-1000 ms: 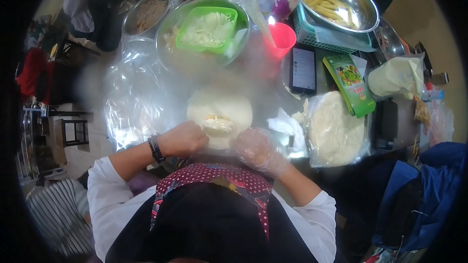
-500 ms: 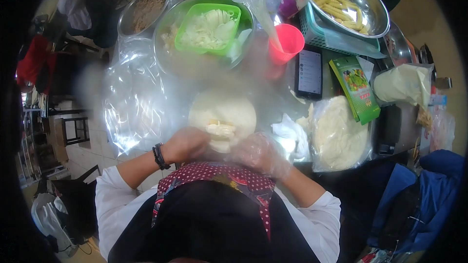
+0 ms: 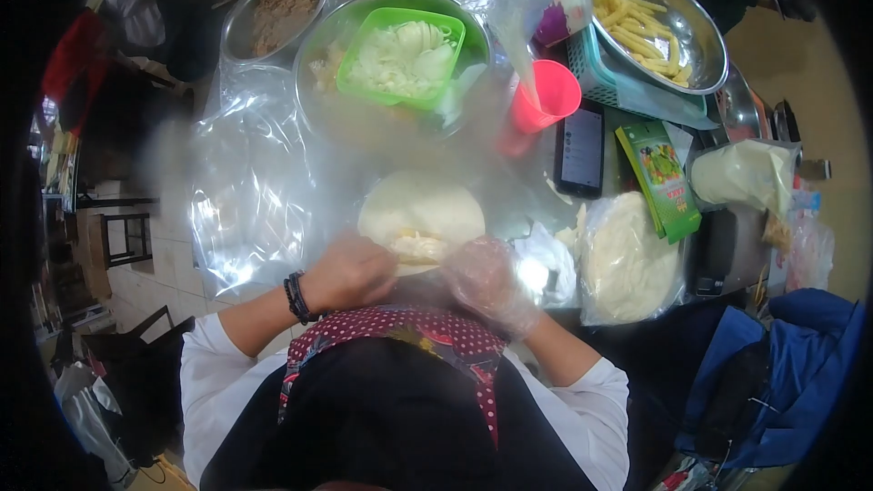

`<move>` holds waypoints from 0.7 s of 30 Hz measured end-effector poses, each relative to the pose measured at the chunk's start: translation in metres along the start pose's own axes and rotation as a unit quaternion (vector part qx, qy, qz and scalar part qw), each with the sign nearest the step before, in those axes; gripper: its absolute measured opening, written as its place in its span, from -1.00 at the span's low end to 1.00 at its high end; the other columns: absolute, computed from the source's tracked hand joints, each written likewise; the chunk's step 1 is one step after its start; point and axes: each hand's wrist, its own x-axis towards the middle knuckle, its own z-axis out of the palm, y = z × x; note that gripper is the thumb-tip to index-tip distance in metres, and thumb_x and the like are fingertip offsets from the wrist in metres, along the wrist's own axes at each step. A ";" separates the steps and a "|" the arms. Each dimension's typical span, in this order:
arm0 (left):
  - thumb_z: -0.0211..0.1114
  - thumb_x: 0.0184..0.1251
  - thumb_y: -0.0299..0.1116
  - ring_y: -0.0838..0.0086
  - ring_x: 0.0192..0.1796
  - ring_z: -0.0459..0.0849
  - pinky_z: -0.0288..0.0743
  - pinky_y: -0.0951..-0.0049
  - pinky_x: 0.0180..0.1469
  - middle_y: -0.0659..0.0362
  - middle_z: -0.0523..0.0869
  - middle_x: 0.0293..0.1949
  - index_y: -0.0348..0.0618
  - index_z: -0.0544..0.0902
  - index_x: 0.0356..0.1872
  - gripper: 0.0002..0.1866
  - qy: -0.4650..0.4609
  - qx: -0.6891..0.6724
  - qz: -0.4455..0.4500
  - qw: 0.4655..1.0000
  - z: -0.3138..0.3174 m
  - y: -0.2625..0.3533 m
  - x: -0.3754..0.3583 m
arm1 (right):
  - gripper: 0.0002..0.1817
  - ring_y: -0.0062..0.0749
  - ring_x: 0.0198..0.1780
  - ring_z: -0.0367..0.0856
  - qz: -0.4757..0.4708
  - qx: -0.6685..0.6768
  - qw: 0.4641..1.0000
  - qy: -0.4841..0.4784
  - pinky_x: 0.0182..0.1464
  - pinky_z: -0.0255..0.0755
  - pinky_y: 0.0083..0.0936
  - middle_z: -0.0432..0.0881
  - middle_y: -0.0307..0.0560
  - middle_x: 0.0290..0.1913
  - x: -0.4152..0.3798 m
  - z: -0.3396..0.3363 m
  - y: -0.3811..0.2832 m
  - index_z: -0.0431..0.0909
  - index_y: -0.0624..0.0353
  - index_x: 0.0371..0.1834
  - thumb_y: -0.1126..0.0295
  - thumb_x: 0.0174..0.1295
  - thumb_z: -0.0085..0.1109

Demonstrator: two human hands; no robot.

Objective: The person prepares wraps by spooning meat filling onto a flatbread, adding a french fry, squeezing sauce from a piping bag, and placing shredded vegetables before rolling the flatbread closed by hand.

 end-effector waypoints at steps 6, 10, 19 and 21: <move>0.21 0.15 -0.36 0.20 -0.32 0.63 0.46 0.24 -0.21 0.09 0.63 -0.44 -0.20 0.61 -0.36 -0.87 -0.013 -0.058 -0.086 0.995 0.003 0.000 0.007 | -0.63 -0.29 -0.19 0.48 -0.018 -0.030 0.998 0.050 -0.17 0.33 -0.28 0.52 -0.25 -0.26 0.011 -0.023 -0.023 0.57 0.07 -0.18 0.30 -0.10 0.43; 0.23 0.17 -0.35 0.06 -0.32 0.58 0.43 0.16 -0.23 0.00 0.63 -0.42 -0.20 0.64 -0.37 -0.86 -0.004 -0.133 -0.146 0.980 0.000 0.003 0.011 | -0.59 -0.34 -0.10 0.41 -0.069 -0.095 0.989 0.094 -0.09 0.27 -0.32 0.47 -0.31 -0.19 0.003 -0.003 -0.018 0.61 -0.07 -0.14 0.23 -0.14 0.43; 0.19 0.23 -0.32 0.06 -0.34 0.62 0.49 0.17 -0.26 0.01 0.65 -0.44 -0.22 0.64 -0.40 -0.82 0.022 -0.121 -0.175 0.977 0.002 0.004 0.010 | -0.63 -0.51 -0.17 0.36 -0.170 -0.194 0.964 0.066 -0.15 0.16 -0.46 0.45 -0.52 -0.24 -0.007 0.004 -0.016 0.64 -0.26 -0.16 0.25 -0.15 0.30; 0.20 0.23 -0.33 0.06 -0.34 0.62 0.49 0.17 -0.27 0.00 0.64 -0.44 -0.23 0.64 -0.39 -0.82 0.021 -0.123 -0.176 0.976 -0.001 0.006 0.011 | -0.70 -0.44 -0.45 0.49 -0.189 -0.167 0.966 0.057 -0.45 0.43 -0.57 0.52 -0.28 -0.38 -0.009 0.002 -0.020 0.65 -0.03 -0.23 0.42 -0.12 0.25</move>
